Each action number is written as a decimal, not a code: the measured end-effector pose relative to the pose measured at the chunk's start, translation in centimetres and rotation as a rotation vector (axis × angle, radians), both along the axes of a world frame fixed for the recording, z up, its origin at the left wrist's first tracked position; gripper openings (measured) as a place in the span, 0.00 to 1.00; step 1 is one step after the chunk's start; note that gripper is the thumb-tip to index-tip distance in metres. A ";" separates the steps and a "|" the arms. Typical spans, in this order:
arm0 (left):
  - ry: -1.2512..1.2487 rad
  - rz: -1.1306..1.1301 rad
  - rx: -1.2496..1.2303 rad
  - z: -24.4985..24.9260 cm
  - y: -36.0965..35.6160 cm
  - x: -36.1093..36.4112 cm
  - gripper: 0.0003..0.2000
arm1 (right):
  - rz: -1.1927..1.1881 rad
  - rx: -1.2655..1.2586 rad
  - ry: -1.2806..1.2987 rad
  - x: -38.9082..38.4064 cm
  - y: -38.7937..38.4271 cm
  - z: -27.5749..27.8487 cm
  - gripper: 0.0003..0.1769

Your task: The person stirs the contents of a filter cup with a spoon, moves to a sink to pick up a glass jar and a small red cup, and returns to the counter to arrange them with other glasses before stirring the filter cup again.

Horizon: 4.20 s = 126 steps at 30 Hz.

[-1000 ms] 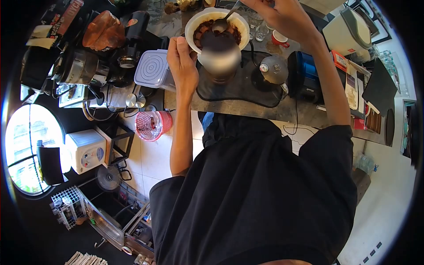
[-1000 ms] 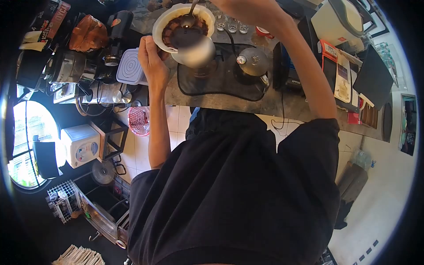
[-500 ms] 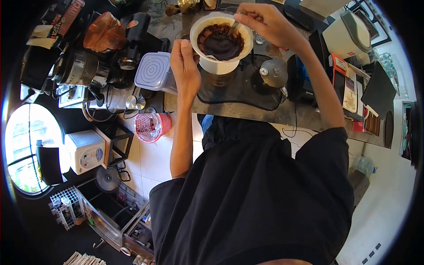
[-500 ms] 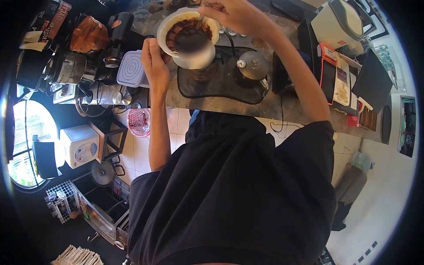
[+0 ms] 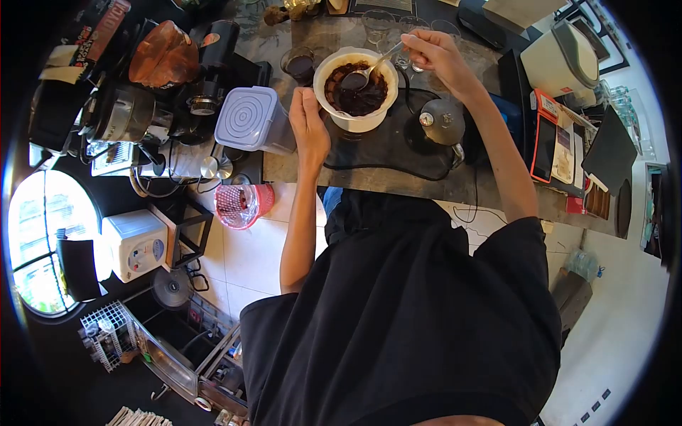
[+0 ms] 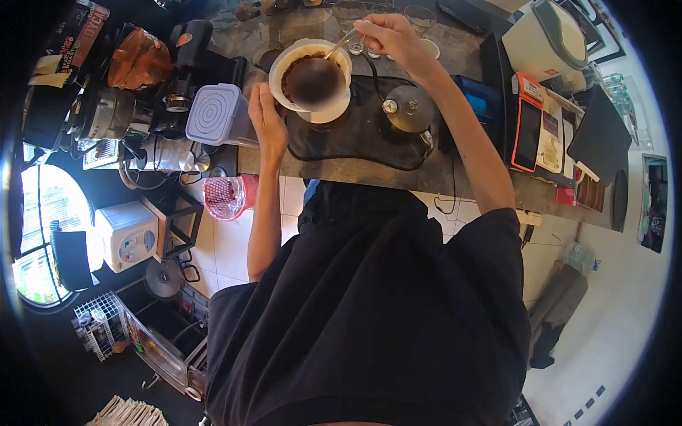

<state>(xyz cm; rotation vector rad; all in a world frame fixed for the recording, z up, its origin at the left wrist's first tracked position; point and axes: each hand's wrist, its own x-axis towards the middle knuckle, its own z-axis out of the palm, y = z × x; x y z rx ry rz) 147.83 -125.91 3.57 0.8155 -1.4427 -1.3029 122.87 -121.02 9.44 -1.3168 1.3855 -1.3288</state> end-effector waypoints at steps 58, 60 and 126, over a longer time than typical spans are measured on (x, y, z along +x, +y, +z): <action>-0.163 0.008 -0.196 -2.5 -2.0 0.4 0.16 | -0.218 -0.084 0.249 1.8 2.3 5.8 0.15; -0.168 -0.011 -0.174 -2.3 -1.9 0.5 0.15 | -0.188 -0.190 0.348 1.3 1.9 5.5 0.15; -0.194 -0.009 -0.226 -2.1 -1.9 0.6 0.15 | -0.106 -0.194 0.630 3.5 -0.1 2.1 0.13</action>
